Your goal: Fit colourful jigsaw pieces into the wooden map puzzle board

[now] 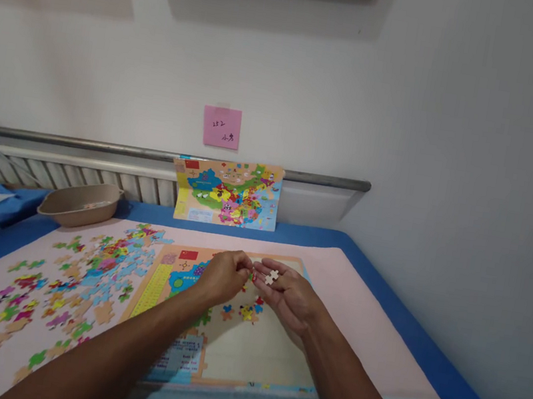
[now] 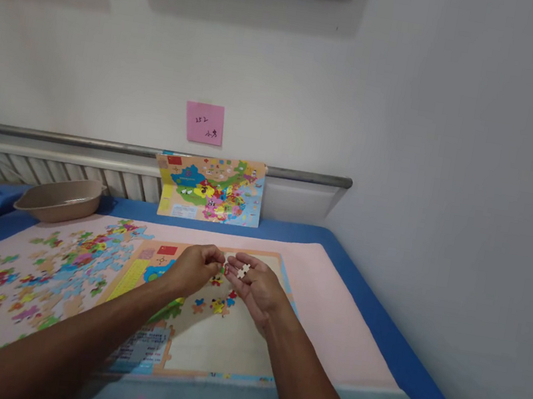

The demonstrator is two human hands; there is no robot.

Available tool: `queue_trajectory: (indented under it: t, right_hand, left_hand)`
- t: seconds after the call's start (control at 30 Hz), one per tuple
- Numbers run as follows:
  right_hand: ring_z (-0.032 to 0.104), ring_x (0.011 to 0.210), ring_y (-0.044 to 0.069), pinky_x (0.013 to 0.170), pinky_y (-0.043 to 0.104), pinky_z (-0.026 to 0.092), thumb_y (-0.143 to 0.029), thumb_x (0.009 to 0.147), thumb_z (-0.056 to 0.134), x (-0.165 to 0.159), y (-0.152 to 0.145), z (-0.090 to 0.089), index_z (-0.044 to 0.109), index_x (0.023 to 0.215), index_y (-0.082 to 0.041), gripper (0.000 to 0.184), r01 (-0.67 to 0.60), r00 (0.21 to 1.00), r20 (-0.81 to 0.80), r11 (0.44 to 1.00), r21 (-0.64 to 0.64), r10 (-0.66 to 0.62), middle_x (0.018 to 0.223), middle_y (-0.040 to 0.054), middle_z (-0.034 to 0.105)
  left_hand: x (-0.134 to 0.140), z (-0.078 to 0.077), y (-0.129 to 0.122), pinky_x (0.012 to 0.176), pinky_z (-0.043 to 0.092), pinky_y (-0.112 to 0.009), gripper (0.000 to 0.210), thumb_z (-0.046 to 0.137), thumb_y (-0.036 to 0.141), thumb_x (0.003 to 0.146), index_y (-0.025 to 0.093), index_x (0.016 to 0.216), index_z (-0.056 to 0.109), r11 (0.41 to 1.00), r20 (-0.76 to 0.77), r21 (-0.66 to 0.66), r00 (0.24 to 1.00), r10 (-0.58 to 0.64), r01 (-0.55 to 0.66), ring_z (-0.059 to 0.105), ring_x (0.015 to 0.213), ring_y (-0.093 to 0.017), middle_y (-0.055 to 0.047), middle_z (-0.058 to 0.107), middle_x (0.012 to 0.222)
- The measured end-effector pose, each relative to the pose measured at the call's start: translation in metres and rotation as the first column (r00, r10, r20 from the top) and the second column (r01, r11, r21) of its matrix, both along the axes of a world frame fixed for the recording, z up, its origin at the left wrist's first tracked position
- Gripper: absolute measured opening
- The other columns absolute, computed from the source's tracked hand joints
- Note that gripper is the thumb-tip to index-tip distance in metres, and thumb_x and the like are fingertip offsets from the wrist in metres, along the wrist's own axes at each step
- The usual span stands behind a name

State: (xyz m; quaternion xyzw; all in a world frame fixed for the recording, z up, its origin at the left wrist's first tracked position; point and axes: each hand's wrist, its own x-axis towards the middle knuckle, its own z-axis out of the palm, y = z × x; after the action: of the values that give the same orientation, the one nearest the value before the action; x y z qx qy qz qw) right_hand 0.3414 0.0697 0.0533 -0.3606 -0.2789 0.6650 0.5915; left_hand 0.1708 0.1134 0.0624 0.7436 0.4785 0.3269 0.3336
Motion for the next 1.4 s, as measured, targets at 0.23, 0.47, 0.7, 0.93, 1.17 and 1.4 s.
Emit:
queue_trajectory:
  t: [0.23, 0.47, 0.7, 0.93, 1.17, 1.4]
  right_hand:
    - [0.074, 0.094, 0.02, 0.079, 0.025, 0.064, 0.004, 0.065, 0.067, -0.002, 0.0, -0.002, 0.064, 0.095, -0.016, 0.036, 0.029, 0.998, 0.053, 0.999, -0.04, -0.027, 0.106, 0.0123, 0.072]
    - [0.073, 0.079, 0.018, 0.072, 0.026, 0.063, -0.007, 0.07, 0.077, -0.012, -0.003, -0.01, 0.062, 0.094, -0.016, 0.029, 0.029, 0.992, 0.121, 0.999, -0.041, -0.024, 0.095, 0.012, 0.074]
    - [0.07, 0.067, 0.016, 0.069, 0.027, 0.062, -0.007, 0.073, 0.07, -0.016, -0.003, -0.01, 0.061, 0.089, -0.016, 0.021, -0.033, 0.984, 0.172, 0.998, -0.061, 0.043, 0.082, 0.0077, 0.072]
    - [0.069, 0.064, 0.014, 0.066, 0.027, 0.061, -0.008, 0.08, 0.065, -0.018, -0.001, -0.008, 0.059, 0.096, -0.017, 0.019, -0.014, 0.967, 0.251, 0.994, -0.105, 0.04, 0.079, 0.0053, 0.071]
    - [0.073, 0.074, 0.016, 0.07, 0.026, 0.06, -0.014, 0.077, 0.069, -0.024, -0.005, -0.007, 0.058, 0.102, -0.018, 0.027, -0.014, 0.942, 0.333, 0.995, -0.095, 0.045, 0.085, 0.0078, 0.074]
    - [0.058, 0.044, 0.015, 0.041, 0.02, 0.042, -0.027, 0.069, 0.07, -0.026, -0.004, -0.009, 0.056, 0.097, -0.02, 0.032, -0.036, 0.884, 0.462, 0.997, -0.069, 0.064, 0.062, 0.0026, 0.069]
  left_hand:
    - [-0.002, 0.001, 0.0, 0.062, 0.041, -0.024, 0.017, 0.058, 0.007, 0.077, 0.018, 0.082, 0.07, 0.998, 0.051, -0.058, 0.999, -0.01, 0.013, 0.059, 0.066, -0.013, 0.003, 0.068, 0.072]
    - [-0.004, -0.009, 0.002, 0.057, 0.038, -0.021, 0.014, 0.058, 0.005, 0.077, 0.016, 0.078, 0.067, 0.977, 0.178, -0.208, 0.984, -0.008, 0.046, 0.053, 0.059, -0.01, 0.003, 0.063, 0.068]
    - [-0.01, -0.011, 0.004, 0.051, 0.034, -0.021, 0.019, 0.058, 0.003, 0.07, 0.014, 0.077, 0.071, 0.936, 0.23, -0.333, 0.973, -0.036, 0.113, 0.048, 0.052, -0.009, 0.004, 0.058, 0.057]
    - [-0.014, -0.012, 0.003, 0.054, 0.036, -0.022, 0.017, 0.059, 0.006, 0.065, 0.015, 0.074, 0.07, 0.937, 0.312, -0.324, 0.95, -0.021, 0.127, 0.049, 0.053, -0.009, 0.003, 0.06, 0.059]
    - [-0.02, -0.009, 0.003, 0.053, 0.035, -0.023, 0.013, 0.062, 0.015, 0.063, 0.016, 0.075, 0.067, 0.941, 0.384, -0.317, 0.923, 0.016, 0.115, 0.047, 0.051, -0.009, 0.004, 0.058, 0.059]
    - [-0.026, -0.001, -0.003, 0.056, 0.037, -0.023, 0.02, 0.066, 0.02, 0.059, 0.014, 0.078, 0.068, 0.935, 0.405, -0.322, 0.914, -0.005, 0.148, 0.049, 0.054, -0.009, 0.003, 0.06, 0.061]
